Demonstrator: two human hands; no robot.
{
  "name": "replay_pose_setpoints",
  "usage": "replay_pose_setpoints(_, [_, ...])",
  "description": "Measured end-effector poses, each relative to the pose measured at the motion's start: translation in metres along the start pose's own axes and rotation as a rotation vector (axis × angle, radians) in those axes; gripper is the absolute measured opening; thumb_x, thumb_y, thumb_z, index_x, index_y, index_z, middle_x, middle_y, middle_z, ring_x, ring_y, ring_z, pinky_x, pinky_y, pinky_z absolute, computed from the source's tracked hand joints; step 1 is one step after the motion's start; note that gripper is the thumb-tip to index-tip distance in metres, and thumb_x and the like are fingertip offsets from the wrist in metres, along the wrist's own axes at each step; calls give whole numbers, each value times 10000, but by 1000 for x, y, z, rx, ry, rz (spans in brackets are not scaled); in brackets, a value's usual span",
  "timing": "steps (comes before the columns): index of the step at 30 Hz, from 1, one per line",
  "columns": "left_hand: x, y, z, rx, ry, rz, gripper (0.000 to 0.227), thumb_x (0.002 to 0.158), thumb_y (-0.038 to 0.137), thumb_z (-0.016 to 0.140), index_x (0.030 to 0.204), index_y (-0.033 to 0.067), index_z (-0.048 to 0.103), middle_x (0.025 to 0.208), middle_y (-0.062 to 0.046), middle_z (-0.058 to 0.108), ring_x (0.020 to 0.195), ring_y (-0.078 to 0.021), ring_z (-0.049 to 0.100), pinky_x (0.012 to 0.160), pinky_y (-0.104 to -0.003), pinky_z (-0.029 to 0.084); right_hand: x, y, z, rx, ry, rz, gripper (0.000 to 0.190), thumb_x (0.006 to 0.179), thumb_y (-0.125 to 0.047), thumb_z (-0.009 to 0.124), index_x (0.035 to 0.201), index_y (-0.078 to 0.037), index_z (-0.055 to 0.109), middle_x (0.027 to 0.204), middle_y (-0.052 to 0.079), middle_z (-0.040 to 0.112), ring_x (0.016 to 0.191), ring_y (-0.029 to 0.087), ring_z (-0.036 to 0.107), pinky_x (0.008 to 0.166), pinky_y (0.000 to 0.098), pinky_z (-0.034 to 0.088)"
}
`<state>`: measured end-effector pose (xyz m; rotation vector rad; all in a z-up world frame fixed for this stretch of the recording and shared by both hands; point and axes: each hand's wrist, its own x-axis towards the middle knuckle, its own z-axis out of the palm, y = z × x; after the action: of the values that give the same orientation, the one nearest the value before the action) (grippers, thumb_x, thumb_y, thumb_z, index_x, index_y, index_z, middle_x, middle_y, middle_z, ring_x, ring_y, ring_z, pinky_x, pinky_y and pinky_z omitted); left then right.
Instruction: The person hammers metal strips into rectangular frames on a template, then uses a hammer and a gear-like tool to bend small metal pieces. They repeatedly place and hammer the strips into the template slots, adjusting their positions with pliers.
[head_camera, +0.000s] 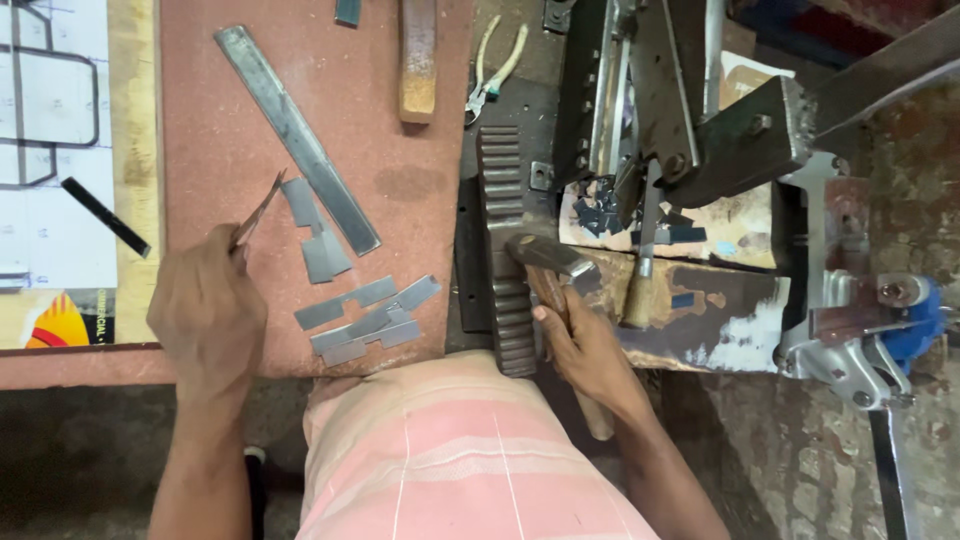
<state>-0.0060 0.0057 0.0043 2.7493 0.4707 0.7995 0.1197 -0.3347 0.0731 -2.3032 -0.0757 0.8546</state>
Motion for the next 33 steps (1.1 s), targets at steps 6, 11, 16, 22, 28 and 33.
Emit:
replay_pose_setpoints(6, [4, -3, -12, -363, 161, -449, 136, 1022, -13, 659, 1141, 35, 617, 1021, -109, 611, 869, -240, 639, 723, -344, 527, 1, 5, 7, 71, -7, 48, 345, 1004, -357, 555, 1168, -53, 575, 611, 32, 564, 470, 128, 545, 422, 309, 461])
replay_pose_setpoints(11, [23, 7, -5, -200, 108, -111, 212, 957, 16, 738, 1111, -56, 610, 1017, -182, 611, 885, -308, 629, 725, -401, 530, 1, 6, 7, 28, 3, 67, 348, 1009, -362, 554, 1145, -43, 580, 609, 33, 557, 469, 122, 542, 417, 306, 460])
replay_pose_setpoints(16, [47, -1, 2, -610, 373, -493, 130, 1137, -60, 504, 1204, -28, 612, 1126, -130, 667, 954, -210, 674, 793, -332, 609, 0, 6, 9, 47, 11, 34, 357, 1009, -359, 546, 1168, -39, 551, 584, 43, 562, 452, 128, 553, 411, 309, 462])
replay_pose_setpoints(22, [65, -5, 3, -1300, 238, -684, 157, 1084, 15, 681, 1231, 31, 631, 1041, -48, 651, 817, -128, 647, 665, -265, 568, 0, 8, 8, 46, -9, 26, 324, 1010, -343, 544, 1169, -61, 541, 577, 33, 573, 435, 116, 553, 400, 292, 455])
replay_pose_setpoints(28, [49, 91, 68, -1367, -730, -750, 241, 878, 108, 761, 1110, 44, 769, 784, -16, 720, 609, -71, 634, 537, -225, 555, -3, 10, 4, 199, 86, -15, 252, 1022, -286, 553, 1064, -38, 549, 592, 10, 536, 419, 92, 498, 364, 274, 406])
replay_pose_setpoints(33, [30, 135, 108, -1380, -832, -858, 140, 852, 95, 779, 942, -9, 803, 672, -3, 679, 476, -62, 503, 421, -234, 386, -15, 11, 3, 297, 159, -219, 268, 1061, -259, 538, 1188, -25, 506, 626, 6, 531, 472, 82, 497, 404, 259, 404])
